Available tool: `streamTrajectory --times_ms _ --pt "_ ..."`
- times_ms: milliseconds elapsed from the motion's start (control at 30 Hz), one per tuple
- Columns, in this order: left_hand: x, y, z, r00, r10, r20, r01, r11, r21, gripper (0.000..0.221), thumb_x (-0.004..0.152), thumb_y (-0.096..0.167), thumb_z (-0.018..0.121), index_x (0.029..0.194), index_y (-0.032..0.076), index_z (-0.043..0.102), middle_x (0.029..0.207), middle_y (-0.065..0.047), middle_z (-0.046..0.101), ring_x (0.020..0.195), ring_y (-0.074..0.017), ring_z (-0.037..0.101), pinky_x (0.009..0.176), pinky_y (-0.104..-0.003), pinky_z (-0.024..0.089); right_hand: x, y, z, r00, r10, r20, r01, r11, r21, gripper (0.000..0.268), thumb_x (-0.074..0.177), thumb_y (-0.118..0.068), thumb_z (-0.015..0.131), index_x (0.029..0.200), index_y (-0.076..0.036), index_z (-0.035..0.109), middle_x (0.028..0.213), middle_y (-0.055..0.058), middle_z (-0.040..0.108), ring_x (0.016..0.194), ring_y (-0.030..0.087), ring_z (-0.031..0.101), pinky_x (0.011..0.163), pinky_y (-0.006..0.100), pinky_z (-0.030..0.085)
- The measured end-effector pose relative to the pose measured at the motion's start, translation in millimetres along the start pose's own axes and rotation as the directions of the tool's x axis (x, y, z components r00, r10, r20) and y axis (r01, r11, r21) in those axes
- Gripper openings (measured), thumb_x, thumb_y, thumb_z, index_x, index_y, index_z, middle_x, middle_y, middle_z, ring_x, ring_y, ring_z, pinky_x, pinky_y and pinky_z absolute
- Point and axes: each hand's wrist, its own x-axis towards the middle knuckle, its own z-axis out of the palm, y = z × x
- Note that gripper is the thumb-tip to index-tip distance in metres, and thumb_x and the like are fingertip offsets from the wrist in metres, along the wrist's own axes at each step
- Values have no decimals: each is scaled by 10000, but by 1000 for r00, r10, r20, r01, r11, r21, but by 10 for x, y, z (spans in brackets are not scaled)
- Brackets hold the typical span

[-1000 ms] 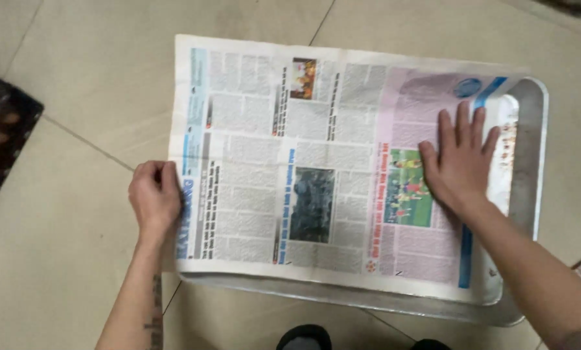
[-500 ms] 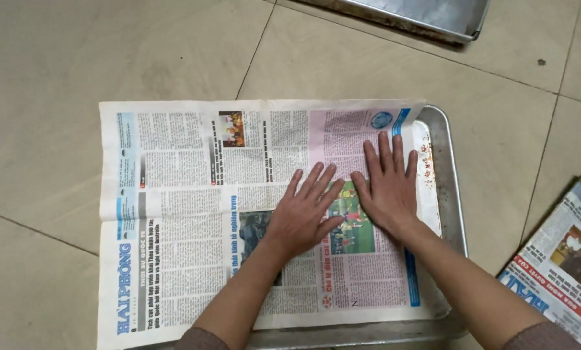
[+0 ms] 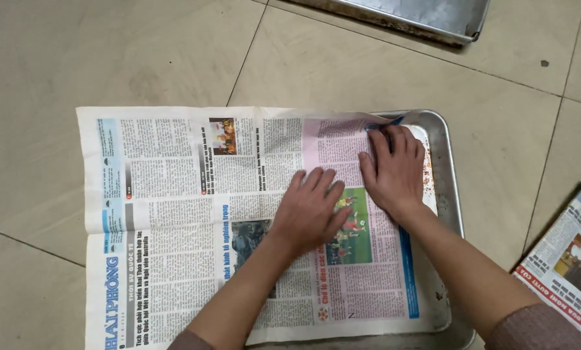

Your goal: Cleaning a metal baking tray with a scraper and then lining it with a sheet of newspaper.

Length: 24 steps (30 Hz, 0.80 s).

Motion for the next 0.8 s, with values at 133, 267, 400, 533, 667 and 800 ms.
streamTrajectory --times_ms 133,267,400,533,667,800 --pt "604 -146 354 998 46 49 -48 997 53 471 1194 401 422 1540 134 599 1431 -142 609 1458 -351 584 1219 -571 436 26 -2 -42 999 -33 -23 34 999 36 502 1077 -404 704 1522 -174 669 1410 164 598 1465 432 550 1140 563 454" --pt "557 -405 352 997 -4 73 0 999 48 524 1196 428 392 1639 187 532 1603 -145 564 1557 -335 519 1323 -560 350 42 17 -114 999 -48 -22 49 998 44 495 1074 -387 697 1531 -196 682 1413 159 613 1456 426 577 1134 571 457" --pt "16 -921 -229 980 -200 -11 200 979 39 566 1159 483 517 1634 198 627 1529 -164 674 1442 -381 638 1264 -575 422 12 30 -49 1000 -29 -5 29 999 39 492 1117 -444 657 1566 -245 685 1475 137 612 1498 406 561 1164 587 426" --pt "-802 -1627 -705 935 -337 -110 354 913 206 530 1121 427 639 1618 243 650 1510 -169 653 1442 -402 611 1262 -574 435 -22 62 -3 1000 -25 18 24 999 24 501 1126 -453 653 1593 -276 687 1476 127 624 1526 402 559 1174 588 427" --pt "-1080 -1875 -957 762 -629 -155 647 723 244 564 1141 422 550 1609 111 590 1582 -223 578 1493 -430 543 1247 -597 424 30 -72 -163 994 6 106 -5 1000 -8 537 1163 -441 575 1625 -193 691 1555 193 604 1539 417 505 1230 564 357" --pt "-817 -1593 -987 754 -652 -80 637 694 335 480 1124 198 554 1527 -56 608 1486 -303 639 1496 -487 567 1319 -585 440 65 -156 -290 978 28 209 -24 999 -21 579 1206 -400 471 1655 -102 682 1601 271 573 1501 427 451 1255 538 282"
